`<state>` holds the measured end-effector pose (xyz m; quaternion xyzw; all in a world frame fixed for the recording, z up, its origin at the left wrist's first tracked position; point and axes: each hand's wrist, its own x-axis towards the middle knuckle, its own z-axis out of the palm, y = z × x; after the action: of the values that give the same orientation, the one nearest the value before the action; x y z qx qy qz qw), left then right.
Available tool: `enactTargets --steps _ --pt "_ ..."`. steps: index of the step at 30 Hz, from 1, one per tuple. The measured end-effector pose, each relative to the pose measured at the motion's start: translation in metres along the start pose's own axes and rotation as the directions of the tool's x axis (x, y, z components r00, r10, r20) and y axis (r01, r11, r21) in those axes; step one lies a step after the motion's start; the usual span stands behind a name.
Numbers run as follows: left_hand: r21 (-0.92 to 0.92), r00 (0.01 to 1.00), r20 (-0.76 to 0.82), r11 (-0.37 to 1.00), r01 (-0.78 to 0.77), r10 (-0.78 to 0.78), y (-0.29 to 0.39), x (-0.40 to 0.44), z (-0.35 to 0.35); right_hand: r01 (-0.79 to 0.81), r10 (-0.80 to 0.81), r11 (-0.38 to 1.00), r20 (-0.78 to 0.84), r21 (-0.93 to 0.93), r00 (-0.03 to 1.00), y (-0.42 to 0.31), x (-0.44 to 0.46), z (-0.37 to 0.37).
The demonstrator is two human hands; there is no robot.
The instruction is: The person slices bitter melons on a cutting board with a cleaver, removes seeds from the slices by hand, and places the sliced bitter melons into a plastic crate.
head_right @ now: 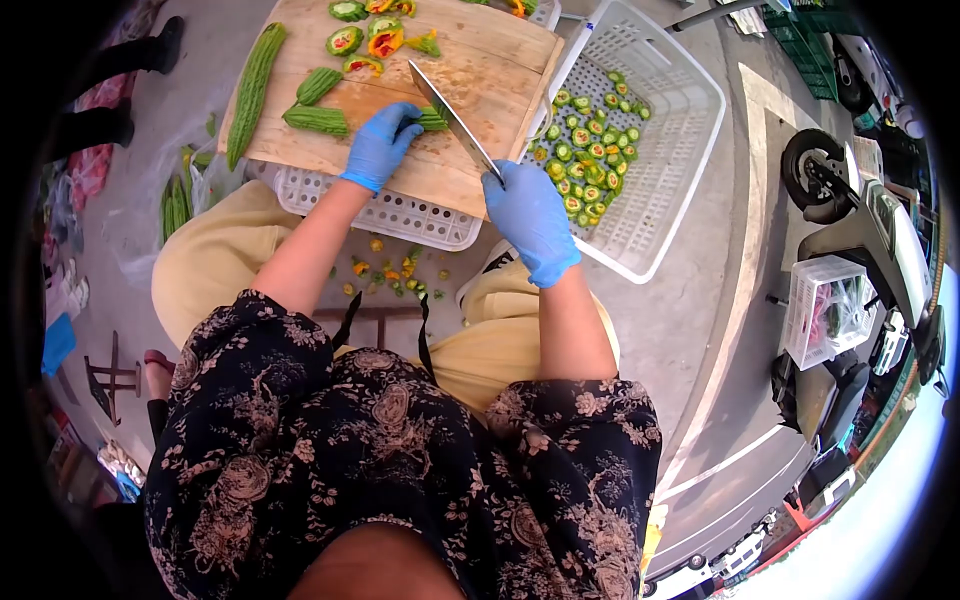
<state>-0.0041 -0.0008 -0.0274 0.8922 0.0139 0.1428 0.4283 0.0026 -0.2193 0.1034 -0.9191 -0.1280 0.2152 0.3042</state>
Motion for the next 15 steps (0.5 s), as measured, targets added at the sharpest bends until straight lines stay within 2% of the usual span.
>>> enactTargets --steps 6,9,15 --pt "-0.008 1.0 0.004 1.0 -0.006 0.006 -0.003 0.001 0.002 -0.023 0.022 0.996 -0.008 -0.081 1.0 0.001 0.003 0.006" --pt "-0.024 0.998 -0.024 0.998 -0.056 0.055 -0.008 0.0 0.007 0.01 -0.014 0.986 -0.02 -0.169 1.0 0.0 0.004 0.006" --pt "-0.048 0.993 -0.018 0.992 -0.118 0.117 -0.014 0.003 0.007 -0.004 0.023 0.956 0.062 -0.293 0.998 0.001 0.035 0.026"
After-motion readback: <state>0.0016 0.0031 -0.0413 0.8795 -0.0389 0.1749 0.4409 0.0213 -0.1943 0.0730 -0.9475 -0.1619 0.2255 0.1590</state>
